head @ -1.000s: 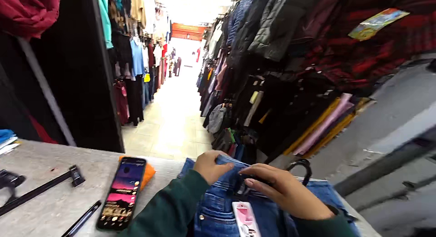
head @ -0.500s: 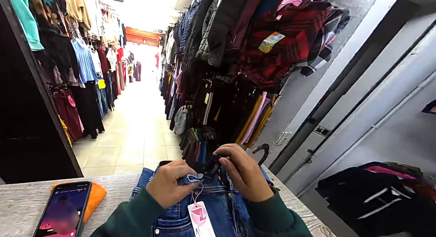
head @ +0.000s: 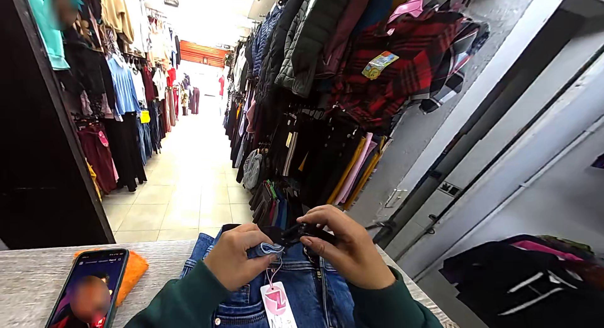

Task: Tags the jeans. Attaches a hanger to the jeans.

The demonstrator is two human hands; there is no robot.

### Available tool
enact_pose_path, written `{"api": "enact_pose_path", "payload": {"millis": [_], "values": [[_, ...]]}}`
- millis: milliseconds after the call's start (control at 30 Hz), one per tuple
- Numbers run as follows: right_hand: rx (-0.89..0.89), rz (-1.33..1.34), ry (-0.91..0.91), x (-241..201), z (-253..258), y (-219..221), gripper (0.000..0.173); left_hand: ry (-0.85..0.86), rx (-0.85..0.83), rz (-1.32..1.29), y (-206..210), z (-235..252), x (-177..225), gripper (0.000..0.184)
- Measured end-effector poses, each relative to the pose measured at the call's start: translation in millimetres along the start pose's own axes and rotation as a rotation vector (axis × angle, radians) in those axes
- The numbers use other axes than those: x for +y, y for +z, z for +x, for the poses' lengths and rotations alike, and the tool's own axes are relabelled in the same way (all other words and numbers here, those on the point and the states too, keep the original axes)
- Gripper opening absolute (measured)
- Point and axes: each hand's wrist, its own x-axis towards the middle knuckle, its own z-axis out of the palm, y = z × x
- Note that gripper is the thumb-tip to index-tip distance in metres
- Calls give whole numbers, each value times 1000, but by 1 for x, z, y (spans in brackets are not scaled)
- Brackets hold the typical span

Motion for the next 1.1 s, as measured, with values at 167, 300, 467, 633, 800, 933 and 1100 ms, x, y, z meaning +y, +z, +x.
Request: {"api": "enact_pose_path", "payload": {"millis": [167, 300, 467, 633, 800, 933, 1100], "values": [[-10, -19, -77, -6, -3, -8, 21, 61, 26, 38, 1, 1, 0, 16], [-101, -87, -154, -14, -2, -9, 18, 169, 2, 65, 0, 1, 1, 13], [-153, -131, -226, -27, 0, -7, 18, 276, -51, 161, -1, 1, 5, 11], [-209, -87, -248, -28, 2, -1, 19, 360, -13, 161, 1, 3, 7, 11], [-179, -109, -157, -10, 3, 17, 26, 167, 58, 117, 1, 1, 5, 15], [-2, -130, -101, -18, 7, 3, 33, -431, 55, 67, -10, 3, -8, 27], [396, -314, 200, -10, -7, -69, 18, -806, -121, 114, -14, -1, -39, 34]]}}
